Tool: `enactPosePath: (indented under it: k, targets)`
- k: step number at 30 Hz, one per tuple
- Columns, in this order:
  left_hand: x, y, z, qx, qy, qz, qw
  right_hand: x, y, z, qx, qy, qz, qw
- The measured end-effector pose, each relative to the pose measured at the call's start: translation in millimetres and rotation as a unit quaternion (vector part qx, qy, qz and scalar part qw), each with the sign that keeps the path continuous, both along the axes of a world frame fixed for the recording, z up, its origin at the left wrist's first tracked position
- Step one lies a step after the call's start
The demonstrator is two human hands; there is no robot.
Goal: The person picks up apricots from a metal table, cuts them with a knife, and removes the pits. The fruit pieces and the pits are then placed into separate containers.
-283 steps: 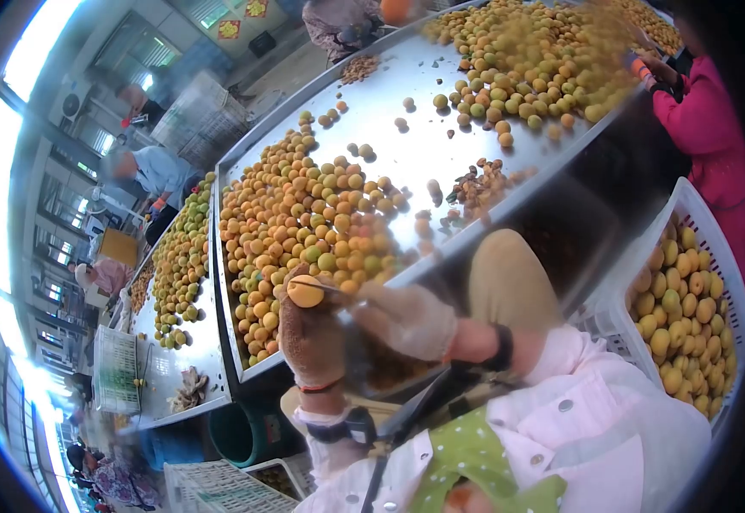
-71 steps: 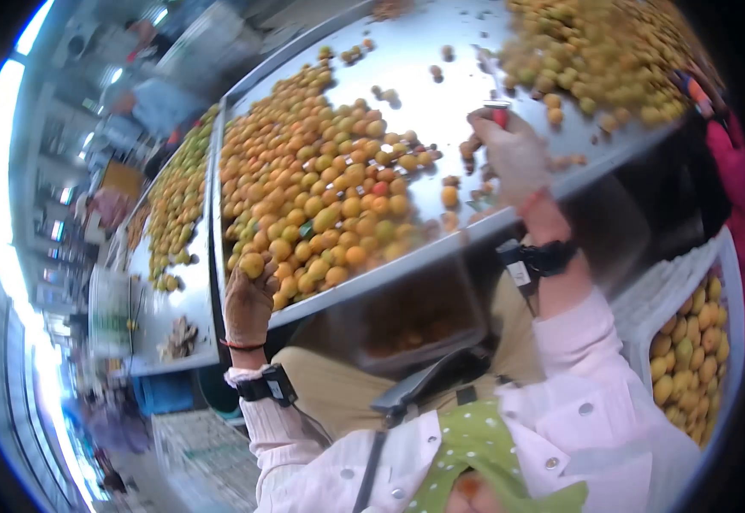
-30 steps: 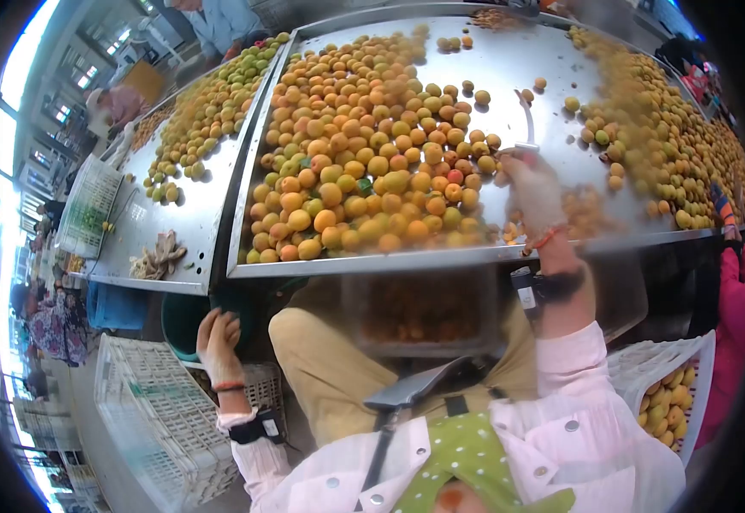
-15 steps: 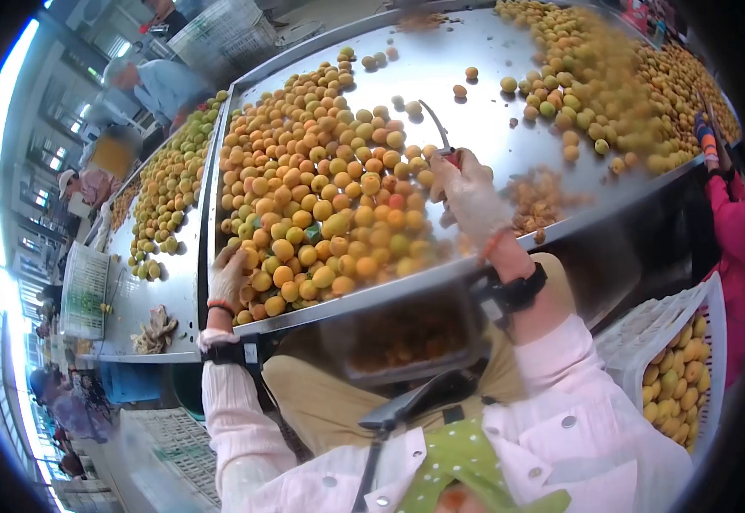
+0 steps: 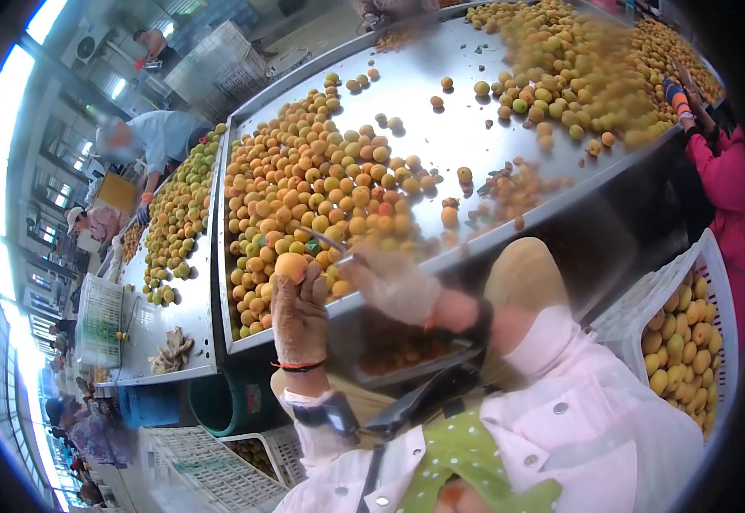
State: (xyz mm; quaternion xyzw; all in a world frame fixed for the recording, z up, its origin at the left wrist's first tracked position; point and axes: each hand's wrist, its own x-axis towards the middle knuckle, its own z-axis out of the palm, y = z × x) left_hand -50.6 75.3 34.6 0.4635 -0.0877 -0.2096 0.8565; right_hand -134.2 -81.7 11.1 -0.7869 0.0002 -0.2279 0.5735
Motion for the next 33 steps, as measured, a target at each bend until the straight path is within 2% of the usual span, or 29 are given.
enactPosePath:
  k: [1,2,3,4,5,6,7,8,9,10,11,13,14,15,16,17,18,19,20,21,23,25,27,33]
  targets:
    - [-6,-2,5,0.013,-0.012,0.018,1.000,-4,3,3,0.000,-0.002,0.000,1.000]
    - [-7,2,0,0.043,-0.077,0.009,0.996,-9,5,10,-0.027,-0.026,0.014,0.999]
    - [-10,2,2,0.043,-0.078,0.010,0.996,-13,7,13,-0.054,-0.048,0.027,0.997]
    - [-14,2,4,0.009,-0.076,0.011,0.997,-10,8,14,-0.106,-0.094,0.026,0.989]
    - [-17,2,6,-0.024,-0.074,0.011,0.997,-13,10,16,-0.107,-0.095,0.027,0.989]
    - [-18,4,2,-0.023,-0.074,0.012,0.997,-17,11,17,0.032,0.004,0.041,0.999]
    - [-18,7,-3,-0.082,-0.058,-0.020,0.995,-20,13,21,0.171,0.102,0.052,0.979]
    - [-19,7,-5,-0.139,-0.042,-0.053,0.988,-21,14,27,0.173,0.101,0.051,0.978]
    - [-22,5,-6,-0.137,-0.041,-0.057,0.988,-21,14,32,0.207,0.111,0.051,0.971]
    - [-27,0,-7,-0.015,-0.128,-0.024,0.991,-21,14,35,0.241,0.121,0.049,0.962]
    - [-33,-6,-6,0.106,-0.214,0.008,0.971,-20,15,34,0.244,0.122,0.043,0.961]
    - [-41,-15,-5,0.076,-0.200,-0.037,0.976,-15,15,27,0.198,0.058,-0.004,0.978]
    - [-42,-16,-6,0.111,-0.214,-0.031,0.970,-9,13,19,0.088,-0.036,-0.067,0.993]
    - [-42,-18,-6,0.146,-0.228,-0.025,0.962,-10,8,15,0.090,-0.033,-0.072,0.993]
    - [-37,-16,-2,0.154,-0.176,-0.041,0.971,-11,3,19,0.047,-0.029,-0.064,0.996]
    - [-39,-18,1,0.156,-0.175,-0.043,0.971,-12,1,22,0.005,-0.025,-0.053,0.998]
    - [-41,-19,4,0.128,-0.131,-0.031,0.983,-14,0,22,0.007,-0.024,-0.052,0.998]
    - [-41,-18,6,0.100,-0.089,-0.017,0.991,-16,-1,21,0.055,-0.003,-0.027,0.998]
    - [-38,-17,5,0.101,-0.090,-0.013,0.991,-17,-2,21,0.102,0.018,0.000,0.995]
    - [-34,-16,3,0.078,-0.115,0.006,0.990,-18,-3,24,0.102,0.015,0.004,0.995]
    - [-26,-12,3,0.055,-0.142,0.030,0.988,-24,-1,28,-0.026,0.006,0.007,1.000]
    - [-20,-8,4,0.052,-0.165,0.058,0.983,-23,3,18,-0.037,-0.006,0.022,0.999]
    - [-17,-6,3,0.059,-0.165,0.063,0.983,-27,5,23,-0.076,0.044,0.022,0.996]
    - [-15,-4,-4,0.072,-0.169,0.067,0.981,-23,2,20,-0.111,0.061,0.025,0.992]
